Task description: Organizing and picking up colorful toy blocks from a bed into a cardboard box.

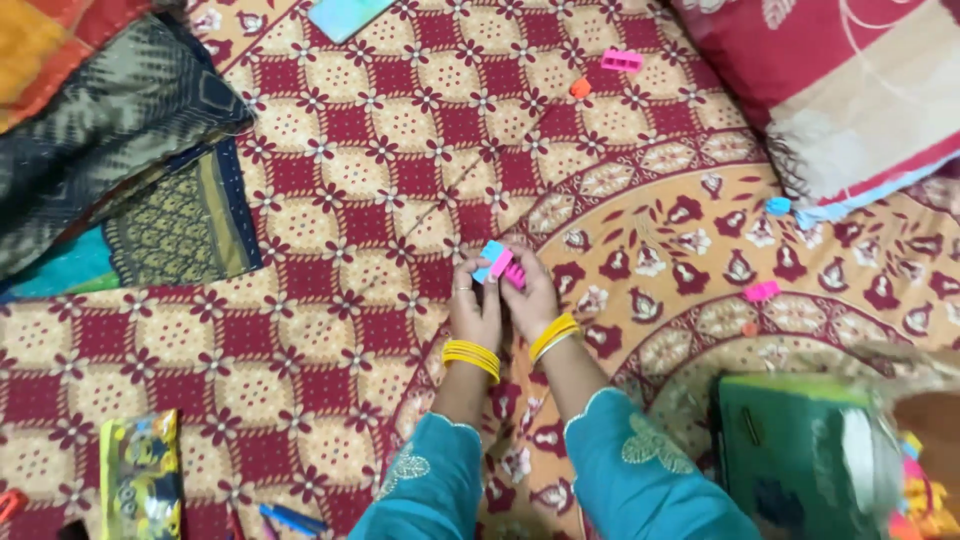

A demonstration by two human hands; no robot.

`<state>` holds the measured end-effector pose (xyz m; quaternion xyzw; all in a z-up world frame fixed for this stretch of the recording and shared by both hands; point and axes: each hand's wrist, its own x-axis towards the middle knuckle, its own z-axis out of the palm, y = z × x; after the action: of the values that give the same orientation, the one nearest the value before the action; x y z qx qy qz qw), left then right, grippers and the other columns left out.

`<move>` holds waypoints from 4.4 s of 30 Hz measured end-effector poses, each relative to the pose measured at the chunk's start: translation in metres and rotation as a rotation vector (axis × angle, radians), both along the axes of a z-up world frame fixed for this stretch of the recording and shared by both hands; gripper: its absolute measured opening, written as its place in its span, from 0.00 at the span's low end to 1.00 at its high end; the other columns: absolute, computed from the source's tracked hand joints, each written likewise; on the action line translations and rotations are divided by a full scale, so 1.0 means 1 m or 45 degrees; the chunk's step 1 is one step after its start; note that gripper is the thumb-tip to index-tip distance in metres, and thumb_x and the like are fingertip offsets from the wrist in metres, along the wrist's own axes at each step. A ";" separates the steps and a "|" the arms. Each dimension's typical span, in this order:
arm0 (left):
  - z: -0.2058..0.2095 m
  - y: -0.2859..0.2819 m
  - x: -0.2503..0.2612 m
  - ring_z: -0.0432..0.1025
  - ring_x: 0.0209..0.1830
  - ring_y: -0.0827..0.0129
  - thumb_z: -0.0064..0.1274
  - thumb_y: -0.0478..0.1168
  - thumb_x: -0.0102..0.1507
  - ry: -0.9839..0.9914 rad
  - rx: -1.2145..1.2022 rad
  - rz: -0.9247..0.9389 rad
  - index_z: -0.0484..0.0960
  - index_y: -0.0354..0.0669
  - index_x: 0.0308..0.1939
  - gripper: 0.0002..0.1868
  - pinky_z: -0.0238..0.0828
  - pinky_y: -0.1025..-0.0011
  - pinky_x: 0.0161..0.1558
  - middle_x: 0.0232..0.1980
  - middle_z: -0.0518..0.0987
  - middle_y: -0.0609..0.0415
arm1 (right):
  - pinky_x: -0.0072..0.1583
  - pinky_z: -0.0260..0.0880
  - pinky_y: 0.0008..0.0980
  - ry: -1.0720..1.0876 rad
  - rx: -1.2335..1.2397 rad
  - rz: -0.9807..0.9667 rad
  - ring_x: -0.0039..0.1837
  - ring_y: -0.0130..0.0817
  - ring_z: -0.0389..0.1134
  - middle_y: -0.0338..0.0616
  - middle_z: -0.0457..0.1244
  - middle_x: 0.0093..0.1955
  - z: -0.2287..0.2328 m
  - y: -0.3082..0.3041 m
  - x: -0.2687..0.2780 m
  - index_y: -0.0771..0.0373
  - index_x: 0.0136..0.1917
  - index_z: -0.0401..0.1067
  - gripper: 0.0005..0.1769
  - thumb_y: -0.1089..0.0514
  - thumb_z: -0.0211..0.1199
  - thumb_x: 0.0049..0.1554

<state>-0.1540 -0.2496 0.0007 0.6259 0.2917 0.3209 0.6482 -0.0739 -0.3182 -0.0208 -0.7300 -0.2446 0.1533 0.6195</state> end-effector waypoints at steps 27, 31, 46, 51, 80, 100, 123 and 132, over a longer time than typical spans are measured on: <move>0.220 -0.369 -0.044 0.72 0.60 0.61 0.47 0.36 0.67 -0.315 -0.503 -0.765 0.65 0.36 0.72 0.28 0.71 0.66 0.60 0.63 0.75 0.42 | 0.72 0.64 0.44 0.399 1.103 -0.832 0.70 0.40 0.64 0.45 0.62 0.67 0.286 -0.358 -0.152 0.59 0.69 0.64 0.28 0.39 0.46 0.67; 0.244 -0.385 -0.063 0.65 0.68 0.51 0.48 0.43 0.69 0.200 -0.155 -0.884 0.54 0.38 0.77 0.36 0.60 0.62 0.69 0.71 0.66 0.36 | 0.73 0.60 0.42 0.549 0.953 -1.097 0.69 0.42 0.61 0.48 0.60 0.68 0.283 -0.397 -0.152 0.59 0.74 0.56 0.35 0.33 0.44 0.66; 0.234 -0.387 -0.114 0.59 0.71 0.43 0.53 0.34 0.60 0.697 0.160 -0.655 0.37 0.42 0.83 0.53 0.53 0.51 0.68 0.74 0.60 0.32 | 0.68 0.60 0.58 -0.913 -1.501 -1.323 0.73 0.58 0.61 0.54 0.66 0.67 0.261 -0.500 -0.206 0.57 0.68 0.70 0.35 0.46 0.70 0.50; 0.179 -0.396 -0.090 0.75 0.53 0.39 0.50 0.30 0.59 0.392 0.277 -0.448 0.56 0.41 0.75 0.40 0.69 0.52 0.57 0.58 0.76 0.30 | 0.64 0.67 0.53 -0.331 -1.264 -1.323 0.62 0.63 0.68 0.68 0.65 0.62 0.254 -0.502 -0.190 0.59 0.80 0.61 0.37 0.56 0.63 0.58; 0.146 0.074 -0.059 0.73 0.61 0.60 0.47 0.35 0.64 0.516 0.163 -0.087 0.71 0.41 0.73 0.30 0.67 0.67 0.63 0.66 0.79 0.46 | 0.70 0.57 0.54 -0.522 -0.485 -0.625 0.70 0.68 0.56 0.71 0.52 0.72 0.216 -0.117 -0.162 0.78 0.76 0.46 0.46 0.65 0.63 0.49; 0.174 0.124 -0.011 0.68 0.68 0.50 0.59 0.30 0.56 0.954 0.736 -0.006 0.68 0.50 0.73 0.40 0.63 0.60 0.67 0.69 0.72 0.38 | 0.71 0.56 0.54 -0.519 -0.541 -0.531 0.71 0.63 0.56 0.68 0.52 0.73 0.205 -0.043 -0.081 0.79 0.78 0.42 0.51 0.58 0.66 0.51; 0.069 -0.215 0.034 0.63 0.74 0.45 0.45 0.26 0.61 -0.009 0.691 -0.531 0.72 0.36 0.66 0.27 0.57 0.57 0.76 0.70 0.71 0.36 | 0.75 0.44 0.57 -0.582 -0.887 -0.744 0.80 0.69 0.45 0.74 0.45 0.80 0.048 -0.289 -0.038 0.70 0.81 0.46 0.46 0.53 0.65 0.58; 0.023 -0.186 0.129 0.55 0.78 0.51 0.47 0.43 0.64 0.589 0.965 -0.186 0.67 0.38 0.72 0.32 0.39 0.52 0.78 0.77 0.64 0.42 | 0.78 0.48 0.56 -0.700 -0.985 -0.635 0.81 0.71 0.46 0.76 0.41 0.83 0.052 -0.281 0.093 0.64 0.85 0.45 0.48 0.52 0.65 0.61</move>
<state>-0.0248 -0.4360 0.0235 0.8934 0.2458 0.2101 0.3119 0.0192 -0.5992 0.0314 -0.9542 -0.1426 -0.1166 0.2358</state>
